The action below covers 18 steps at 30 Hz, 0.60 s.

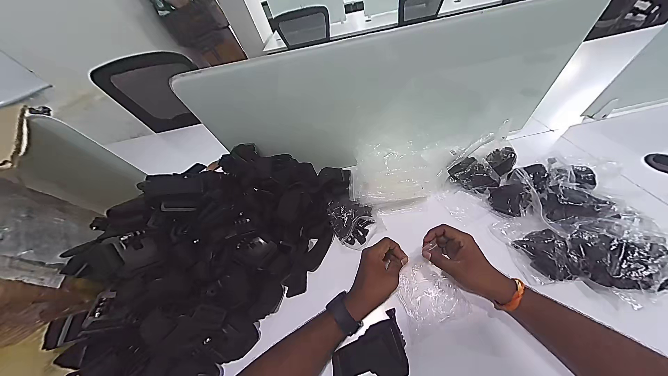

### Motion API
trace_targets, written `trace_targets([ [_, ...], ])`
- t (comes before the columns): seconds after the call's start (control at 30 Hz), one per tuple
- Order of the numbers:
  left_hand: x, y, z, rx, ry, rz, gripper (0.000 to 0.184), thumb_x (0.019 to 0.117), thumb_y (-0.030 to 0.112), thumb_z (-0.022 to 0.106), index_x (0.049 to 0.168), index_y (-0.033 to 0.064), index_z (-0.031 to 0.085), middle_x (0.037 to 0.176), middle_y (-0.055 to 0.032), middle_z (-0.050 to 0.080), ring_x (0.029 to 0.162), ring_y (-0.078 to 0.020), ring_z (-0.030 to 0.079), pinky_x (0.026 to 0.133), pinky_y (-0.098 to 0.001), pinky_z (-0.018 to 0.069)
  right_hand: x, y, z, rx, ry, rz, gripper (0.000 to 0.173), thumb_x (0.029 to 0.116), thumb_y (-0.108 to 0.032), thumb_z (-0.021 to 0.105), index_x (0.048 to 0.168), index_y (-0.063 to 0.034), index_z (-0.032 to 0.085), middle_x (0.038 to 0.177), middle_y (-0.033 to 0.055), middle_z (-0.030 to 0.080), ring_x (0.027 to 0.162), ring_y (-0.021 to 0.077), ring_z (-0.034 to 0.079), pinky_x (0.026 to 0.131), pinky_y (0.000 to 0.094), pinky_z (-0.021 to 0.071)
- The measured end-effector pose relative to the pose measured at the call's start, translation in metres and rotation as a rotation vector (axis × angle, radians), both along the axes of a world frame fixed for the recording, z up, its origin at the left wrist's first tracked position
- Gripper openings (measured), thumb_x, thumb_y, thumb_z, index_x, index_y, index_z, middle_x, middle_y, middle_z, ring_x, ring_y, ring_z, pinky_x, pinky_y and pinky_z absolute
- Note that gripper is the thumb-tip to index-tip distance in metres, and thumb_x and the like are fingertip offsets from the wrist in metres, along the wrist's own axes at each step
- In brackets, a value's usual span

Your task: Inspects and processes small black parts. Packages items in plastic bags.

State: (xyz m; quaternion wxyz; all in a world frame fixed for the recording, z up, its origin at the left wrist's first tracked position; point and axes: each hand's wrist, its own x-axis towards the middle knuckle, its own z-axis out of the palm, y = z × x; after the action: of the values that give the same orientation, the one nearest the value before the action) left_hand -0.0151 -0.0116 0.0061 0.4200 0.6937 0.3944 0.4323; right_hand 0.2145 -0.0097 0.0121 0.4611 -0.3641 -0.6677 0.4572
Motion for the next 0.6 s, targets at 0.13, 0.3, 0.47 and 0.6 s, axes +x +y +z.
trace_targets([
  [0.13, -0.001, 0.003, -0.004, 0.022, -0.070, -0.049, 0.010, 0.0883, 0.004, 0.069, 0.097, -0.0001, 0.067, 0.091, -0.0058, 0.070, 0.083, -0.0099, 0.068, 0.077, -0.0262, 0.0576, 0.000, 0.000, 0.000, 0.005, 0.012, -0.003, 0.020, 0.0901, -0.003, 0.071, 0.107, -0.0050, 0.062, 0.090, -0.0007, 0.067, 0.075, 0.0067, 0.065, 0.069, 0.0231, 0.0568],
  [0.3, 0.002, 0.000, -0.003, 0.050, -0.065, -0.117, 0.012, 0.0891, 0.004, 0.072, 0.099, -0.0017, 0.069, 0.092, -0.0065, 0.073, 0.085, -0.0095, 0.071, 0.081, -0.0266, 0.0597, -0.003, -0.006, -0.004, 0.051, -0.057, 0.046, 0.018, 0.0897, -0.007, 0.074, 0.104, -0.0059, 0.064, 0.087, -0.0020, 0.068, 0.072, 0.0043, 0.061, 0.066, 0.0208, 0.0516],
  [0.47, 0.003, -0.002, -0.001, 0.031, -0.049, -0.120, 0.008, 0.0910, 0.004, 0.071, 0.097, -0.0012, 0.067, 0.088, -0.0055, 0.072, 0.079, -0.0077, 0.069, 0.075, -0.0243, 0.0582, -0.005, -0.008, 0.004, 0.057, -0.097, 0.012, 0.024, 0.0880, -0.008, 0.075, 0.108, -0.0067, 0.063, 0.082, -0.0049, 0.069, 0.070, 0.0024, 0.062, 0.065, 0.0193, 0.0512],
  [0.6, 0.003, -0.004, 0.000, 0.057, 0.003, -0.108, 0.007, 0.0916, 0.006, 0.070, 0.095, 0.0003, 0.067, 0.088, -0.0052, 0.071, 0.078, -0.0071, 0.067, 0.073, -0.0230, 0.0564, -0.006, -0.010, 0.005, 0.044, -0.102, 0.011, 0.029, 0.0873, -0.007, 0.076, 0.114, -0.0055, 0.063, 0.080, -0.0046, 0.068, 0.069, 0.0034, 0.062, 0.065, 0.0198, 0.0518],
])
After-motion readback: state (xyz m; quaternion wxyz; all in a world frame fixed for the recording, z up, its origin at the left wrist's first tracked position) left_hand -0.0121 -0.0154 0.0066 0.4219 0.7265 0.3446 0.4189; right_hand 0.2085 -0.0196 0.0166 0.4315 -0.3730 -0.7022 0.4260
